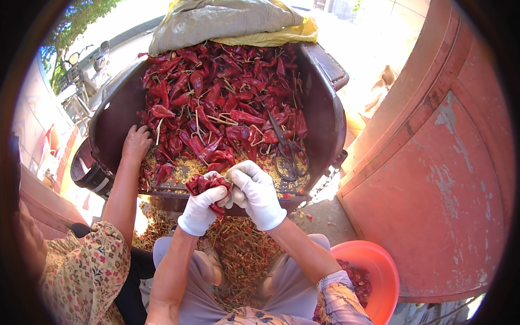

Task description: The person uses a knife and their gloved hands to cut open dried red peppers, removing the seeds and stalks before placing the processed peppers into a basin.

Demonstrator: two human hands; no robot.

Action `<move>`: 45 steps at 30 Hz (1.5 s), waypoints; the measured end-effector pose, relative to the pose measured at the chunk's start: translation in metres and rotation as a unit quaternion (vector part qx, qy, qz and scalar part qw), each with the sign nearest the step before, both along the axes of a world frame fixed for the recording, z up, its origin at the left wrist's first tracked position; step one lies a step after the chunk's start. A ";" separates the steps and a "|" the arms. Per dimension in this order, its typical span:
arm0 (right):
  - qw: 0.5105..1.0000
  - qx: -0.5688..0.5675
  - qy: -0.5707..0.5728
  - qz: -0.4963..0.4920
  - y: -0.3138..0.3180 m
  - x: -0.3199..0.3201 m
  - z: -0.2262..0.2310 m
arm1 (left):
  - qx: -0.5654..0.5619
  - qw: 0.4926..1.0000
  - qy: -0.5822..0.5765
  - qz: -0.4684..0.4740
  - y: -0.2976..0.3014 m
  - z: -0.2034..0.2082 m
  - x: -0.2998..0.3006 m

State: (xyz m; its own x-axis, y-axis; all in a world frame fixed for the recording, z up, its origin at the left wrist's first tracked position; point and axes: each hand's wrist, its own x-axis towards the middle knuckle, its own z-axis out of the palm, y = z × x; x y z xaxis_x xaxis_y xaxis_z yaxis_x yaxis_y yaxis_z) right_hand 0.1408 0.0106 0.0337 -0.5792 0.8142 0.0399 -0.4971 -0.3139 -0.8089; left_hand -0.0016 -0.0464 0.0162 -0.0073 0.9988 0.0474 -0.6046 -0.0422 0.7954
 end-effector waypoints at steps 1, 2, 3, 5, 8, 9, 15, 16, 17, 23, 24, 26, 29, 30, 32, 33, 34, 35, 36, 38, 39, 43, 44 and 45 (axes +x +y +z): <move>1.000 -0.024 0.012 0.017 0.003 0.000 -0.004 | -0.001 1.000 -0.009 -0.007 0.000 -0.001 0.000; 1.000 -0.019 0.005 0.020 0.003 0.002 -0.004 | -0.002 1.000 -0.019 -0.015 -0.001 -0.001 0.000; 1.000 -0.013 0.000 0.023 0.003 0.003 -0.002 | -0.003 1.000 -0.017 -0.017 -0.001 -0.001 0.001; 0.998 0.040 -0.053 0.010 0.004 0.005 0.002 | -0.011 0.998 -0.049 -0.023 -0.001 -0.004 0.002; 0.970 0.190 -0.142 -0.058 0.006 0.004 0.004 | -0.024 0.991 -0.129 -0.040 0.003 -0.010 0.005; 0.956 0.242 -0.139 -0.094 0.005 0.004 -0.005 | -0.027 0.988 -0.141 -0.053 0.004 -0.010 0.006; 0.939 0.268 -0.189 -0.104 0.005 0.006 -0.002 | -0.050 0.984 -0.129 -0.113 0.003 -0.012 0.006; 0.956 0.219 -0.179 -0.078 0.003 0.007 0.003 | -0.051 0.984 -0.121 -0.117 0.002 -0.012 0.005; 0.970 0.170 -0.169 -0.052 0.003 0.007 0.007 | -0.043 0.983 -0.116 -0.133 0.001 -0.012 0.001; 0.998 0.001 -0.054 0.038 0.006 0.006 0.002 | -0.051 0.986 -0.097 -0.122 -0.002 -0.010 0.000; 0.998 -0.013 -0.033 0.048 0.007 0.007 -0.001 | -0.047 0.987 -0.097 -0.123 -0.002 -0.010 -0.001; 0.994 -0.057 0.032 0.087 0.010 0.009 -0.006 | -0.045 0.989 -0.072 -0.123 -0.004 -0.007 0.001; 0.976 -0.122 0.116 0.138 0.020 0.012 -0.012 | -0.036 0.992 -0.056 -0.104 -0.003 -0.006 0.002; 0.986 -0.093 0.084 0.113 0.022 0.012 -0.009 | -0.031 0.993 -0.060 -0.093 -0.001 -0.006 0.001; 0.997 -0.035 0.022 0.060 0.028 0.018 0.000 | -0.002 0.995 -0.101 -0.027 0.003 -0.003 -0.003; 0.994 0.036 -0.085 0.064 0.036 0.026 0.004 | 0.022 0.992 -0.128 -0.002 0.005 -0.003 -0.009; 0.959 0.110 -0.231 0.123 0.040 0.033 0.012 | 0.027 0.988 -0.140 0.059 0.005 -0.005 -0.021; 0.912 0.146 -0.314 0.220 0.034 0.034 0.021 | 0.025 0.987 -0.130 0.093 0.002 -0.005 -0.033; 0.847 0.180 -0.391 0.313 0.028 0.034 0.027 | 0.023 0.984 -0.121 0.127 0.000 -0.005 -0.042; 0.879 0.220 -0.383 0.179 0.025 0.020 0.012 | 0.016 0.972 -0.115 0.207 0.003 -0.009 -0.050; 0.866 0.328 -0.375 0.041 0.040 0.018 -0.009 | 0.001 0.967 -0.122 0.226 0.009 -0.008 -0.043; 0.678 0.496 -0.502 -0.208 0.057 -0.013 -0.022 | -0.077 0.958 -0.115 0.249 0.017 -0.017 -0.037; 0.643 0.497 -0.542 -0.215 0.062 -0.018 -0.030 | -0.102 0.958 -0.103 0.248 0.020 -0.019 -0.034; 0.642 0.498 -0.538 -0.223 0.064 -0.022 -0.035 | -0.116 0.954 -0.111 0.252 0.019 -0.018 -0.033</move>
State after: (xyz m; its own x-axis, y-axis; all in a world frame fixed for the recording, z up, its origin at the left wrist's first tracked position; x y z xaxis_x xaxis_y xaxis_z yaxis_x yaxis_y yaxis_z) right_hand 0.1184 0.0743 -0.0016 -0.4265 0.7892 0.4418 0.6571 0.6061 -0.4482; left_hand -0.0344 -0.0273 -0.0023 -0.4730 0.8498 -0.2324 -0.7091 -0.2107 0.6729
